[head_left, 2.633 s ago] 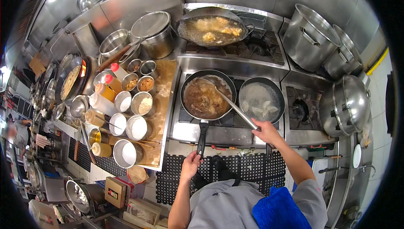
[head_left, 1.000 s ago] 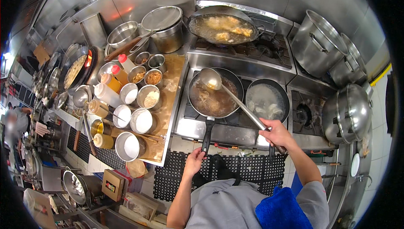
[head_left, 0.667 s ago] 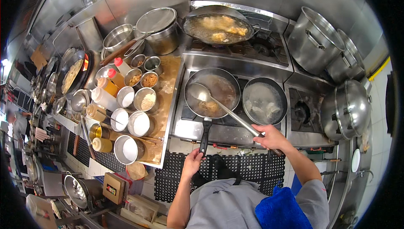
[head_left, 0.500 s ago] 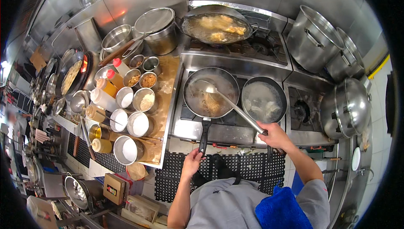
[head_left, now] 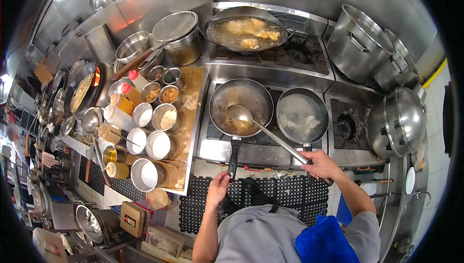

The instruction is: Cook food in a professional kitchen using boiling and frying methods.

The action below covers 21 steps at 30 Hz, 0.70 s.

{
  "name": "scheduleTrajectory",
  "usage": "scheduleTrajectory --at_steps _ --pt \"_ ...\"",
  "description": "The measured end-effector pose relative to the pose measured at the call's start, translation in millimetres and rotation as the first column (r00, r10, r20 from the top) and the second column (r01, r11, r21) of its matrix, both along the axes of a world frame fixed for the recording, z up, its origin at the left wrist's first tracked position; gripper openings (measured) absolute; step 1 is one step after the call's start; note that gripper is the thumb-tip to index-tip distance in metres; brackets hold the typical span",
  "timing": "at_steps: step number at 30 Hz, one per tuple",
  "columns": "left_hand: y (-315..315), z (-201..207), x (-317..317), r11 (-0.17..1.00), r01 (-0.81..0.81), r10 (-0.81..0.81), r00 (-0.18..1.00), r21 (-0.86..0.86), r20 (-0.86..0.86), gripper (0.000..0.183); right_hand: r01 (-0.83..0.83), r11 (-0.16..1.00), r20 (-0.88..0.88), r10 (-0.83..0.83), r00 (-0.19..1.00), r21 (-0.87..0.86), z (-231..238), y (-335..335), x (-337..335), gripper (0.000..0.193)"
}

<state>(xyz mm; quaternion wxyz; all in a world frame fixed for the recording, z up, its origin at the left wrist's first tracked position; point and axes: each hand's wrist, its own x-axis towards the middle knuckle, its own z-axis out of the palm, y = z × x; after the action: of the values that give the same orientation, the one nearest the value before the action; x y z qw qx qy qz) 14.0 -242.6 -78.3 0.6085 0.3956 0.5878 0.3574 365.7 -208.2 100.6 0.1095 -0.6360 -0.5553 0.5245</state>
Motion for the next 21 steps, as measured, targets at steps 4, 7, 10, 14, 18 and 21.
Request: scheduleTrajectory --at_steps 4,7,10,14,18,21 --pt "3.0 -5.5 -38.1 0.969 -0.215 0.231 0.963 0.122 -0.14 0.034 -0.092 0.977 0.178 0.058 0.982 0.19 2.6 4.2 -2.1 0.055" --pt "5.7 2.3 -66.2 0.95 -0.254 0.293 0.926 0.182 -0.238 0.033 -0.2 0.934 0.335 0.094 0.937 0.296 -2.6 10.0 0.5 0.054" --pt "3.6 13.3 -77.7 0.942 -0.274 0.323 0.9 0.195 -0.293 0.034 -0.241 0.862 0.333 0.09 0.939 0.446 -14.8 12.2 10.1 0.054" --pt "-5.4 12.6 -92.6 0.934 -0.306 0.354 0.868 0.187 -0.347 0.036 -0.188 0.868 0.326 0.032 0.945 0.46 -2.0 9.8 12.6 0.054" --pt "-15.4 6.1 -104.1 0.906 -0.373 0.42 0.85 0.199 -0.317 0.034 -0.18 0.781 0.32 -0.027 0.947 0.598 17.8 -4.8 7.8 0.054" --pt "-15.7 16.4 -104.8 0.884 -0.418 0.466 0.825 0.211 -0.321 0.031 -0.038 0.815 0.244 -0.128 0.961 0.578 19.4 -19.1 -9.2 0.057"
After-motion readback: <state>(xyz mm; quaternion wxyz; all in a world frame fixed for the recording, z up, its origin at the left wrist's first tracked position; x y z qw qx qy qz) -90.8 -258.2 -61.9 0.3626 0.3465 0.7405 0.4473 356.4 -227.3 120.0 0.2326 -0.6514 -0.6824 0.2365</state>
